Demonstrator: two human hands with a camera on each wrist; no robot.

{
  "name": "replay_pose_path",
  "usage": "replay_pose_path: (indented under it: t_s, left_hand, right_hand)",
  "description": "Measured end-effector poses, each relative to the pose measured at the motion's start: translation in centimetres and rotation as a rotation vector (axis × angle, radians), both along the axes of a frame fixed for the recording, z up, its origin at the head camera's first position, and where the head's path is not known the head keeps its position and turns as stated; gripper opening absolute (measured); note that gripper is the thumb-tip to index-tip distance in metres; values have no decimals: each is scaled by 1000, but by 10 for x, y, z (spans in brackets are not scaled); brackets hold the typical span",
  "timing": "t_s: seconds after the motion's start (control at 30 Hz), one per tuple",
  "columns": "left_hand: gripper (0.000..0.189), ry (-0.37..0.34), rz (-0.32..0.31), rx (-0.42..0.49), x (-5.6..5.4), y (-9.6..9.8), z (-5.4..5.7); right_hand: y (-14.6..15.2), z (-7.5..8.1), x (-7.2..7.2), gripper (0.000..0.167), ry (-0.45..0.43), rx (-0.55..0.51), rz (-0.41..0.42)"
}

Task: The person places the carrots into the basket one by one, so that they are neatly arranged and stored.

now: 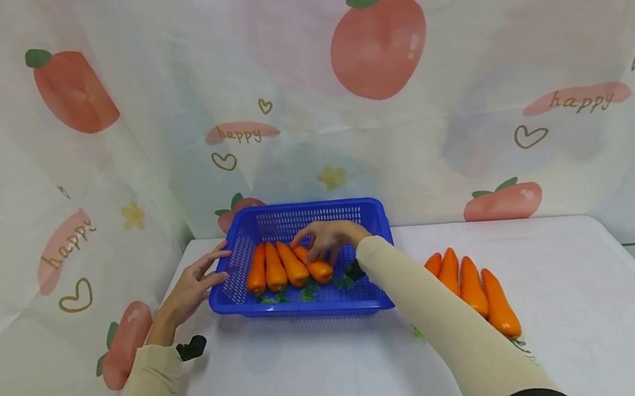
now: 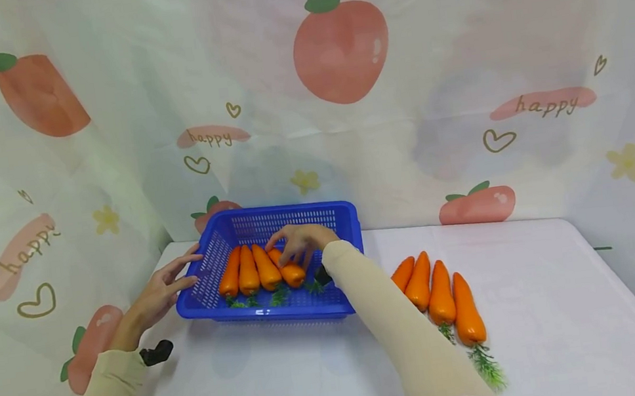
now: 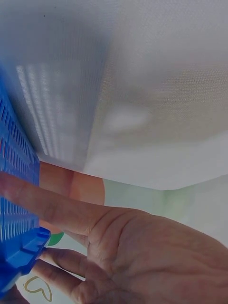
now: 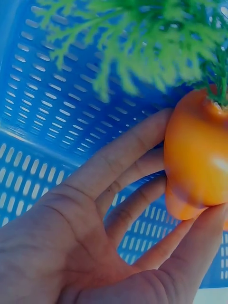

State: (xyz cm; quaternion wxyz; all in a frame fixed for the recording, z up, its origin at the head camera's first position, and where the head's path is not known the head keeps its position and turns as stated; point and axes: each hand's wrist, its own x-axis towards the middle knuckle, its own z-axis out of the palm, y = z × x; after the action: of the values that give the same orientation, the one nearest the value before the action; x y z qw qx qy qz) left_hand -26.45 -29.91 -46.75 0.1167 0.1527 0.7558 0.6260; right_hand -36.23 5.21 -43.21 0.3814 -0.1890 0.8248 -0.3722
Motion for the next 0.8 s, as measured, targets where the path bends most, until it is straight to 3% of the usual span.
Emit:
replay_pose_path:
  t_s: [0.2,0.8]
  left_hand:
    - [52,5,13,-12,2,1,3]
    - [54,-8,19,-13,3,4,6]
  right_hand:
    - [-4,0,1,59,-36,-11,-29]
    - [-3,-1,1,58,-3,36,5]
